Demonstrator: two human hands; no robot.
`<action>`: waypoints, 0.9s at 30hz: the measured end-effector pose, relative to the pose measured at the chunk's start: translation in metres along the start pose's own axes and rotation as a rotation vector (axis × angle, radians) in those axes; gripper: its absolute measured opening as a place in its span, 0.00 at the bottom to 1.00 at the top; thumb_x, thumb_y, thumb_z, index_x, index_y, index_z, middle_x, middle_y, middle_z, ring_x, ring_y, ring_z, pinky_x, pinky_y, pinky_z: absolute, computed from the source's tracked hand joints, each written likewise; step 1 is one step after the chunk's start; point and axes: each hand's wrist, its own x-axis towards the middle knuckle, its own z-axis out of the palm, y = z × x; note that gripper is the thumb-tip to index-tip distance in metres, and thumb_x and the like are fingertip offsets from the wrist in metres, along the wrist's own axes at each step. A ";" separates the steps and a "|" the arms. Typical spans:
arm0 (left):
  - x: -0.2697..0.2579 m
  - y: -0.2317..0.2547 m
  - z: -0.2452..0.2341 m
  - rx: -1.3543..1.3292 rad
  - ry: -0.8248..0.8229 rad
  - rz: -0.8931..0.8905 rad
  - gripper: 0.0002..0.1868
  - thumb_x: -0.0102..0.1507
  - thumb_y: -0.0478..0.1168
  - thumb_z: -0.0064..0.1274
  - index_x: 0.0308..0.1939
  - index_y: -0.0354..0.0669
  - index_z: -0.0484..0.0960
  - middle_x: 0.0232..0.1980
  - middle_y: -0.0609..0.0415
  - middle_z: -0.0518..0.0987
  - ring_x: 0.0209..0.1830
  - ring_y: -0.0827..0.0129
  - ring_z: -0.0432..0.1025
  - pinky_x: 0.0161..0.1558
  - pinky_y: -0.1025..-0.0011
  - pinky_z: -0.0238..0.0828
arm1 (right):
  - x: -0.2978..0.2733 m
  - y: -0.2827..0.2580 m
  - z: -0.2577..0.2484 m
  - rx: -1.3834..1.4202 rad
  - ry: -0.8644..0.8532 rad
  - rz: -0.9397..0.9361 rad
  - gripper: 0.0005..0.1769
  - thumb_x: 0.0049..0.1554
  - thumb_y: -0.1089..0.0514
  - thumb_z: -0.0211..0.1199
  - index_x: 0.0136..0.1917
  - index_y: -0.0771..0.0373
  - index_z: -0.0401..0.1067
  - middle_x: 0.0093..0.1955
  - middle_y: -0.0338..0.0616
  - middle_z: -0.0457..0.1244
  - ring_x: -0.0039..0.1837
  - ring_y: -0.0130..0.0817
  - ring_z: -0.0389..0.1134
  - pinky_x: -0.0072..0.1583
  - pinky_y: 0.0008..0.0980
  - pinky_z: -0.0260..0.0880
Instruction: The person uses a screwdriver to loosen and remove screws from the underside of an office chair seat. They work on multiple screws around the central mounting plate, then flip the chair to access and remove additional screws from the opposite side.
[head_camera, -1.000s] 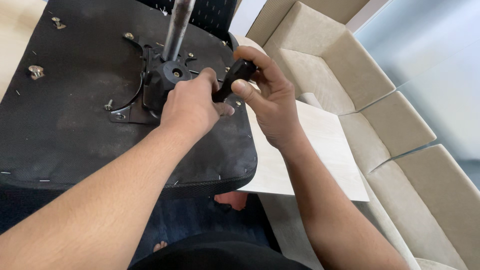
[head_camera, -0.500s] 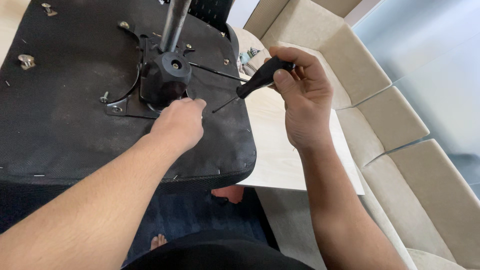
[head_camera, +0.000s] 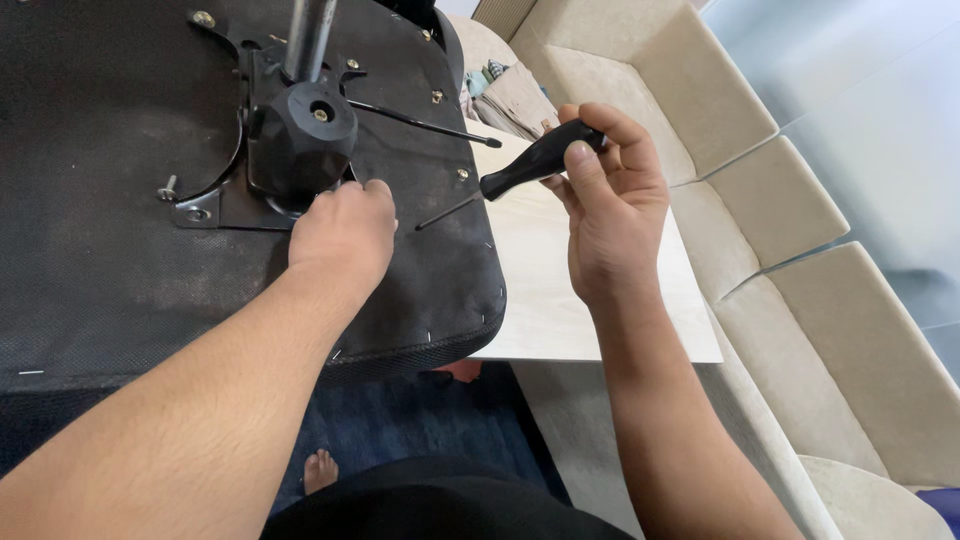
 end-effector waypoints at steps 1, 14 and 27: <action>0.001 0.000 0.000 -0.009 -0.012 -0.024 0.16 0.70 0.44 0.46 0.54 0.36 0.77 0.56 0.41 0.79 0.58 0.51 0.75 0.52 0.55 0.78 | 0.001 0.000 -0.002 -0.001 0.020 0.005 0.15 0.68 0.69 0.57 0.67 0.61 0.68 0.68 0.49 0.65 0.64 0.33 0.69 0.65 0.38 0.75; -0.008 0.012 -0.022 0.030 -0.141 -0.175 0.25 0.73 0.59 0.41 0.52 0.44 0.84 0.52 0.44 0.84 0.56 0.53 0.79 0.54 0.54 0.77 | 0.008 0.005 -0.012 0.002 0.096 0.065 0.16 0.67 0.67 0.57 0.67 0.60 0.67 0.69 0.53 0.64 0.65 0.37 0.69 0.66 0.44 0.76; -0.006 0.014 -0.023 0.008 0.014 -0.052 0.13 0.71 0.40 0.44 0.54 0.37 0.77 0.54 0.40 0.81 0.55 0.48 0.78 0.52 0.53 0.79 | 0.010 -0.002 0.000 -0.005 0.086 0.073 0.15 0.66 0.66 0.56 0.67 0.61 0.67 0.66 0.51 0.65 0.63 0.35 0.69 0.65 0.45 0.75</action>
